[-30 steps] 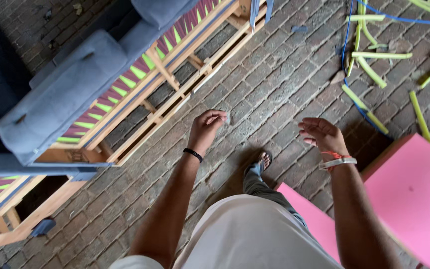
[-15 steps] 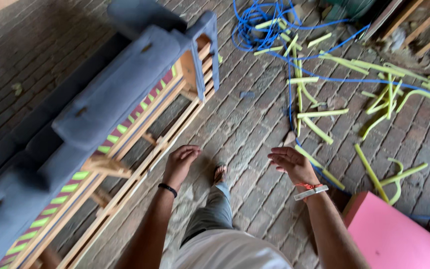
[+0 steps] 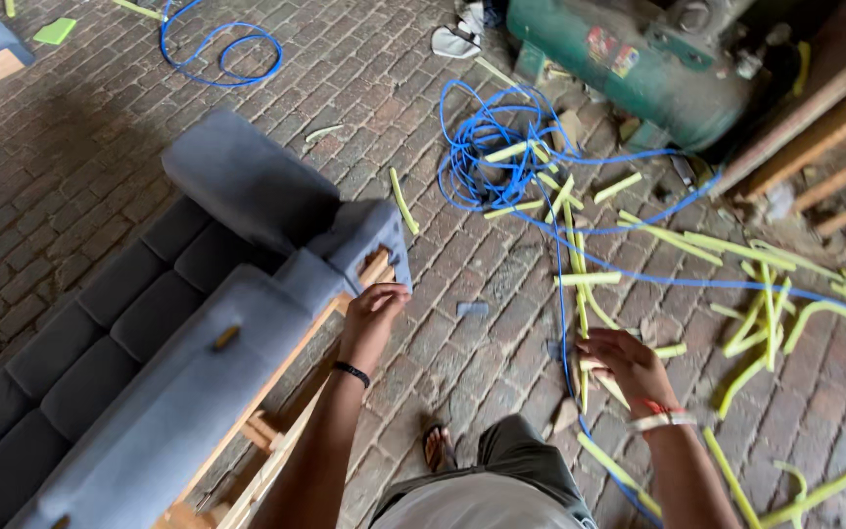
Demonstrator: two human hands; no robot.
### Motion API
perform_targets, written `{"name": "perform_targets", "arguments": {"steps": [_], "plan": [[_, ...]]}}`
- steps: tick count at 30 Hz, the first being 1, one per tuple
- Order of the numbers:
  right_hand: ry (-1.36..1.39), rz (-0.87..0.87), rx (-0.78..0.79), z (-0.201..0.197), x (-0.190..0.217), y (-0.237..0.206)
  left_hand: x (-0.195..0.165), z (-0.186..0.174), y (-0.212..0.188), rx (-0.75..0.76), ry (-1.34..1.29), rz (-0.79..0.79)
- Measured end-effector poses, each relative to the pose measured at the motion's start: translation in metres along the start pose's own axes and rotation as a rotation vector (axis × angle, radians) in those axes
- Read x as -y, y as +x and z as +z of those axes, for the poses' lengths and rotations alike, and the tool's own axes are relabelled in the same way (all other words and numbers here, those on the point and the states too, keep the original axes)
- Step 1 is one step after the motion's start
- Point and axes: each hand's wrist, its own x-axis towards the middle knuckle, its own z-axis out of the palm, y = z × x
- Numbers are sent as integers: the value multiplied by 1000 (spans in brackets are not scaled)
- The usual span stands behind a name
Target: The person staples fabric onto a tufted cushion, then moves to a wooden frame where they attach a long strip of quilted foam using a pneumatic staple gun. They handle pink foam blocks, a wooden frame, and various fabric pieces while working in a cluttered workshop.
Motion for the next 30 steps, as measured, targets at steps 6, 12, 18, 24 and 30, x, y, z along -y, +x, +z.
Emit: {"name": "perform_targets", "arguments": {"steps": [6, 12, 18, 24, 30], "plan": [[80, 71, -81, -32, 29, 215, -15, 50, 237, 31, 33, 194], [101, 53, 33, -8, 131, 457, -38, 65, 436, -72, -109, 174], [-165, -72, 410, 81, 276, 664, -48, 16, 550, -337, 83, 50], [-251, -200, 452, 185, 400, 886, -20, -33, 697, -550, 59, -238], [-136, -169, 235, 245, 520, 1074, -85, -93, 982, -529, 147, -230]]}}
